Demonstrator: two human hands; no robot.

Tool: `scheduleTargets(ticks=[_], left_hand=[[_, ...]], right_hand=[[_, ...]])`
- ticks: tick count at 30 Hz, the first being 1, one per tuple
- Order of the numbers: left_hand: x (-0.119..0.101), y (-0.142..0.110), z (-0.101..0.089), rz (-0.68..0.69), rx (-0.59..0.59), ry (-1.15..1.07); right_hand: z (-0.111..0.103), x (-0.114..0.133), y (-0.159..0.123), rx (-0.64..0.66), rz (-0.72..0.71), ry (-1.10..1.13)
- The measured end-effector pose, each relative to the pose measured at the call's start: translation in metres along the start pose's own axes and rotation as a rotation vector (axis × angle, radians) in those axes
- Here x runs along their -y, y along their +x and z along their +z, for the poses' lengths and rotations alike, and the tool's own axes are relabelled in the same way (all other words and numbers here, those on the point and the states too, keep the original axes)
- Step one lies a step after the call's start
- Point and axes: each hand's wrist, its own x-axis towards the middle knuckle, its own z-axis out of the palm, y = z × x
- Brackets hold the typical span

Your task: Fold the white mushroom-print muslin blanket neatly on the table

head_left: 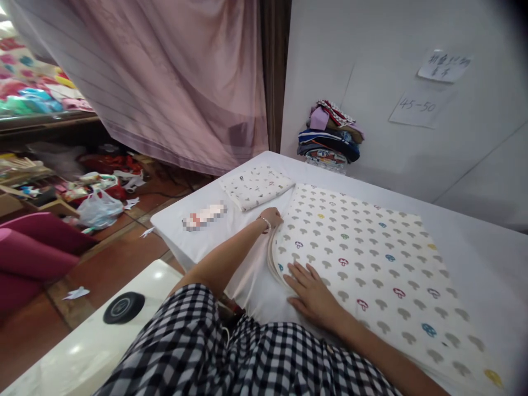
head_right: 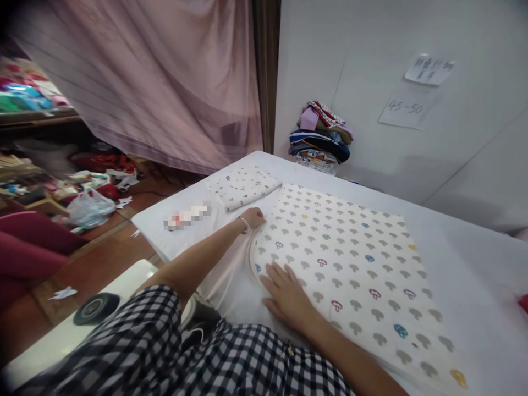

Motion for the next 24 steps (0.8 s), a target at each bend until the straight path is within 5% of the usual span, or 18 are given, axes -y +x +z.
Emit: scheduleTargets(ticks=[9, 24], left_hand=[[0.018, -0.047, 0.005, 0.033, -0.042, -0.031], [0.011, -0.054, 0.016, 0.007, -0.086, 0.101]], right_hand=[[-0.005, 0.004, 0.002, 0.048, 0.061, 0.033], [0.003, 0.018, 0.010, -0.185, 0.102, -0.016]])
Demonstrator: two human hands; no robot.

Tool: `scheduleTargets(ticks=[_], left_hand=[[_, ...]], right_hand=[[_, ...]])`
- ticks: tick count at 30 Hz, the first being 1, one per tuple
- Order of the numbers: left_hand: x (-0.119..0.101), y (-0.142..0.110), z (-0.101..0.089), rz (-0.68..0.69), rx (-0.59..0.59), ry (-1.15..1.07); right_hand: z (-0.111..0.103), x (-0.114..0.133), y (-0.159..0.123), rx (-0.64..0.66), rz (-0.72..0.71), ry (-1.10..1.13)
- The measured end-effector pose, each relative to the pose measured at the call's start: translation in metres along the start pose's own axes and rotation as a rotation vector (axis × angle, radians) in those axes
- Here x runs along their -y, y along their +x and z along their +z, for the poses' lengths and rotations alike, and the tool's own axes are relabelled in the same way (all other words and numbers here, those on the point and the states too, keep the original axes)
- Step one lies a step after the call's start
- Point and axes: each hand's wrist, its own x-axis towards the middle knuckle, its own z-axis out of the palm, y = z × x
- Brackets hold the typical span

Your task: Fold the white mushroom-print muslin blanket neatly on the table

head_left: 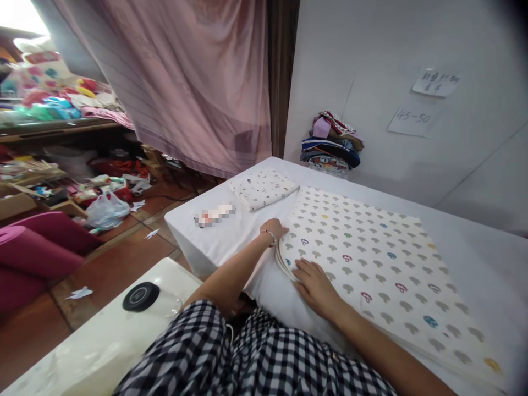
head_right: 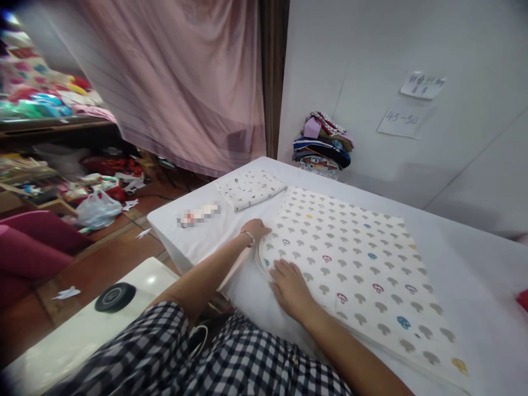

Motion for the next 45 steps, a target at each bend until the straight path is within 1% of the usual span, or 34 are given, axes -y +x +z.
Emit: scheduleTargets(ticks=[4, 8, 13, 20, 23, 27, 29, 36, 41, 45], left_hand=[[-0.002, 0.003, 0.004, 0.023, -0.036, 0.000], [-0.007, 0.007, 0.008, 0.038, -0.049, -0.022], [-0.003, 0.010, 0.007, 0.009, -0.099, -0.051], [0.001, 0.006, 0.011, -0.030, -0.124, -0.049], [0.002, 0.005, 0.013, -0.035, -0.136, -0.045], [0.001, 0.007, 0.012, -0.017, -0.128, -0.024], [-0.002, 0.011, 0.011, -0.001, -0.125, -0.012], [-0.018, 0.028, 0.007, 0.021, -0.119, 0.002], [-0.014, 0.031, 0.013, 0.006, -0.173, 0.007], [-0.011, 0.032, 0.014, 0.001, -0.167, 0.011]], right_hand=[[0.005, 0.004, 0.000, -0.043, -0.010, -0.009], [0.008, 0.005, -0.001, -0.041, -0.015, -0.034], [0.006, 0.007, -0.003, -0.008, -0.003, -0.033], [0.011, 0.005, -0.008, -0.006, -0.010, -0.034], [0.010, 0.004, -0.008, -0.038, -0.028, -0.020], [0.009, 0.006, -0.006, -0.131, -0.038, -0.002], [0.009, 0.009, -0.005, -0.154, -0.031, -0.013], [0.008, 0.015, -0.005, -0.128, -0.012, -0.036], [0.010, 0.012, -0.010, -0.150, -0.027, -0.012], [0.009, 0.012, -0.010, -0.183, 0.027, 0.017]])
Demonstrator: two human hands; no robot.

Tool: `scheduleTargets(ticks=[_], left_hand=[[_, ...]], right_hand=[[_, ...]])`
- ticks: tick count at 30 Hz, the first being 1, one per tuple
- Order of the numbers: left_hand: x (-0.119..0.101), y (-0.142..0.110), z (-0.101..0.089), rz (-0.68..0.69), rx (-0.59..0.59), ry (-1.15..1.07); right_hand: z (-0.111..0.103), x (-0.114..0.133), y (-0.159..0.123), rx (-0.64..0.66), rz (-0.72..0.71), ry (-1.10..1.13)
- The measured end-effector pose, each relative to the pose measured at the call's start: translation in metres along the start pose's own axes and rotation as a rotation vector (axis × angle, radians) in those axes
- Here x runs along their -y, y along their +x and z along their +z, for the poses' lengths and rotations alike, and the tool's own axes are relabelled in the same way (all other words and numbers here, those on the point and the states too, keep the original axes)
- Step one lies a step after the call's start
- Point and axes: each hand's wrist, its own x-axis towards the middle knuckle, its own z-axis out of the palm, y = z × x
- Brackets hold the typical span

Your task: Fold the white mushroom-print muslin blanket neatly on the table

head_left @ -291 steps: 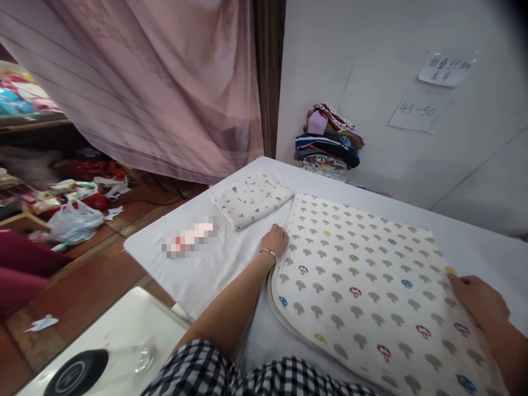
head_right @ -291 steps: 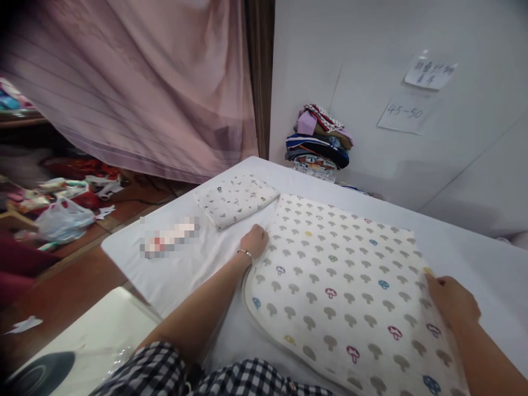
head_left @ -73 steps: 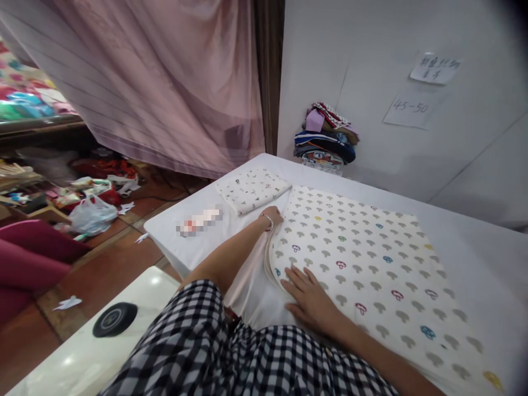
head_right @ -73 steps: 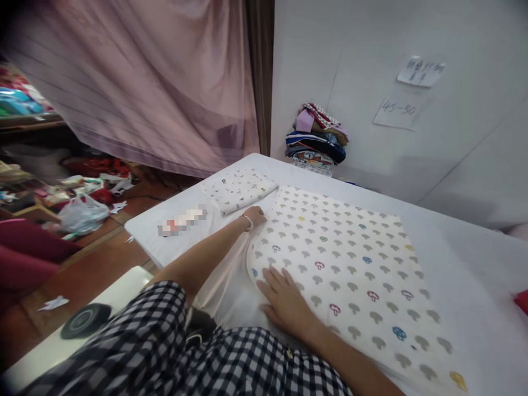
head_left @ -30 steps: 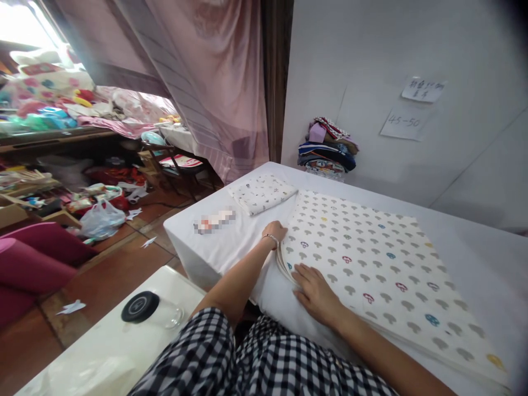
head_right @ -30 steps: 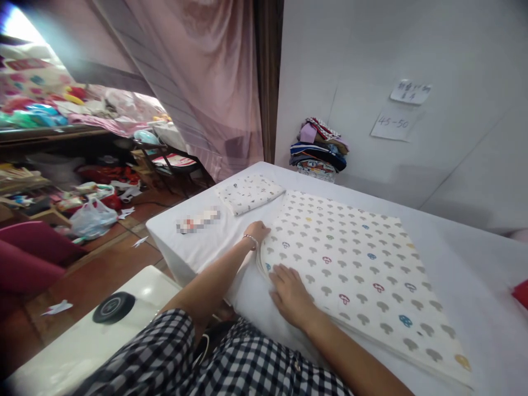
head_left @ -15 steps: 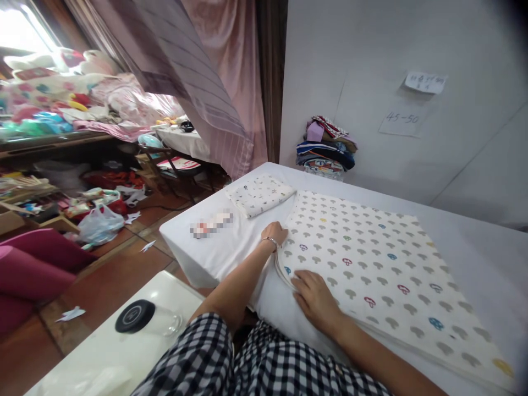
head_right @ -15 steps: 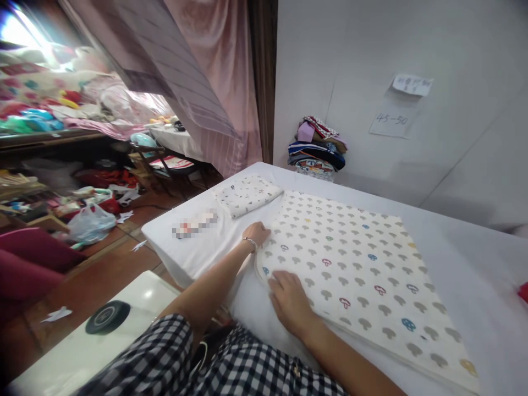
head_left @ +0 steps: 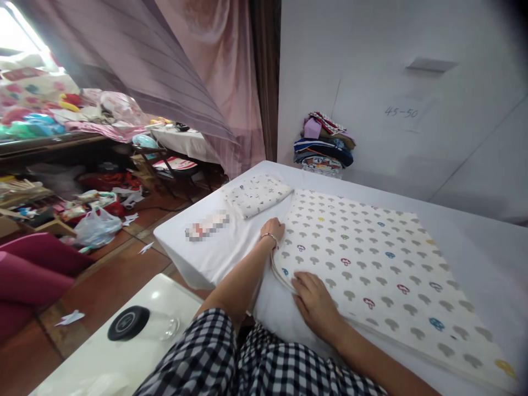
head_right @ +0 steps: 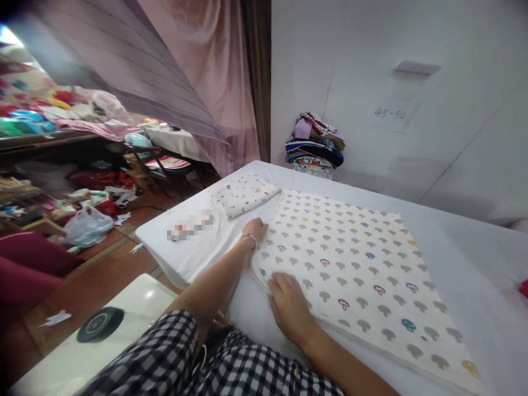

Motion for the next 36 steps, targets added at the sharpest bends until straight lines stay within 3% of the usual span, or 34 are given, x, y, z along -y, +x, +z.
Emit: scheduleTargets(ticks=[6, 18, 24, 30, 36], left_hand=[[0.001, 0.008, 0.001, -0.024, 0.022, -0.003], [-0.016, 0.022, -0.002, 0.005, 0.067, 0.012], [-0.015, 0.022, -0.007, -0.004, 0.100, -0.015], [-0.002, 0.001, -0.021, 0.021, 0.148, -0.096], [0.035, -0.049, -0.028, -0.043, 0.151, -0.223]], right_hand=[[-0.002, 0.004, 0.002, 0.032, 0.082, -0.060], [0.016, -0.004, 0.004, -0.068, -0.051, -0.257], [0.012, -0.003, 0.004, -0.030, -0.065, -0.266], [0.003, 0.002, 0.010, 0.050, -0.001, -0.224], [-0.003, 0.004, 0.010, 0.081, 0.022, -0.160]])
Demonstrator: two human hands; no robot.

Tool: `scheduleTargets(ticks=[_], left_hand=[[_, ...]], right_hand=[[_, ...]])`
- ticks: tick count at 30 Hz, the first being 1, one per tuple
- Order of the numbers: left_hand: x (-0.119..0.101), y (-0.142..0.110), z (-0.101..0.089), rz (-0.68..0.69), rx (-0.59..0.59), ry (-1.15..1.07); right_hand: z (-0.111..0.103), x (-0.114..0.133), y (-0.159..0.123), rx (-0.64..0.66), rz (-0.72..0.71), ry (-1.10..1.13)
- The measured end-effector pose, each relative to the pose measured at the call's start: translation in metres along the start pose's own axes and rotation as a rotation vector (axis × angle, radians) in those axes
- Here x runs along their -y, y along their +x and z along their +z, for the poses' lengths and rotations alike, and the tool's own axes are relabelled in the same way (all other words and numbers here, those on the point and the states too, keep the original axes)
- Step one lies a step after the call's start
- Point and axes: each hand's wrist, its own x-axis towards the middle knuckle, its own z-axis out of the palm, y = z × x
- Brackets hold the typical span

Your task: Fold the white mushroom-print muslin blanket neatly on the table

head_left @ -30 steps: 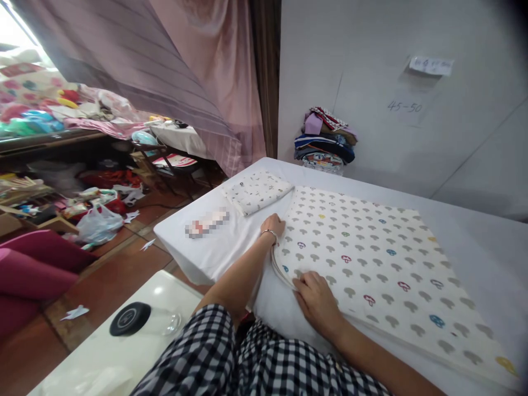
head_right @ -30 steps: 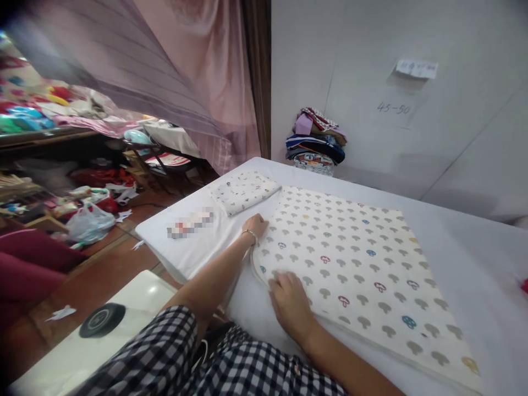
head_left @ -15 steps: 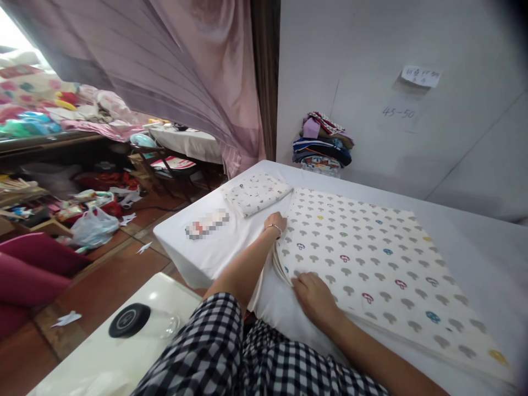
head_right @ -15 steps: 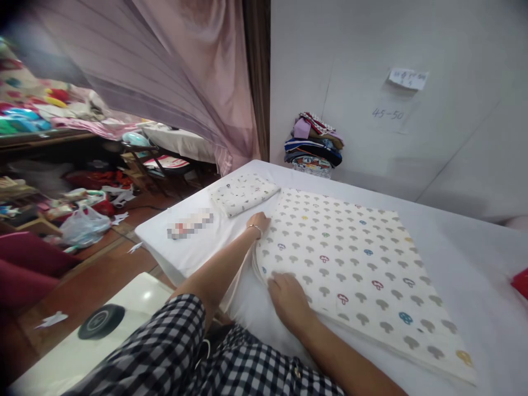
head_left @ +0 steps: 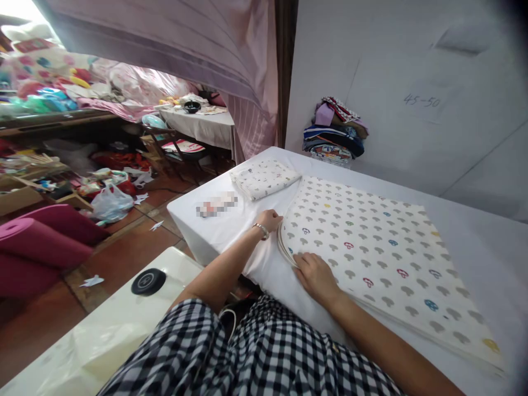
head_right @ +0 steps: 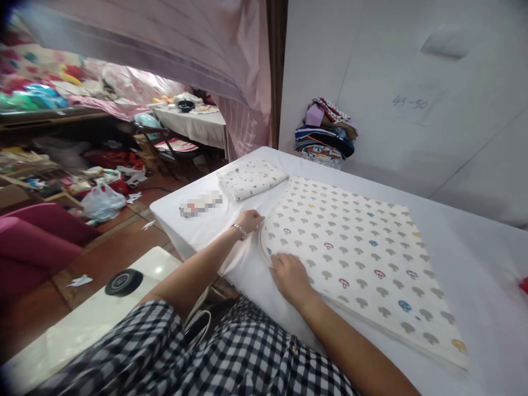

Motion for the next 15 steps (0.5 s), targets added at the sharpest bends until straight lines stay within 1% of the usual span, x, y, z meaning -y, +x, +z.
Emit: scheduleTargets(ticks=[3, 5, 7, 11, 15], left_hand=[[0.019, -0.026, 0.005, -0.048, 0.061, -0.109], [0.026, -0.040, 0.010, -0.028, 0.067, -0.186], [0.027, -0.049, 0.015, 0.013, 0.042, -0.234], [0.023, -0.055, 0.021, 0.057, -0.036, -0.250], [0.023, -0.055, 0.022, 0.057, -0.072, -0.229]], right_hand=[[-0.008, -0.003, 0.005, 0.047, 0.051, 0.129], [-0.013, -0.006, 0.014, 0.088, 0.104, 0.217], [-0.015, -0.008, 0.026, 0.102, 0.141, 0.278], [-0.006, -0.005, 0.050, 0.071, 0.148, 0.354], [0.004, -0.002, 0.062, 0.075, 0.175, 0.337]])
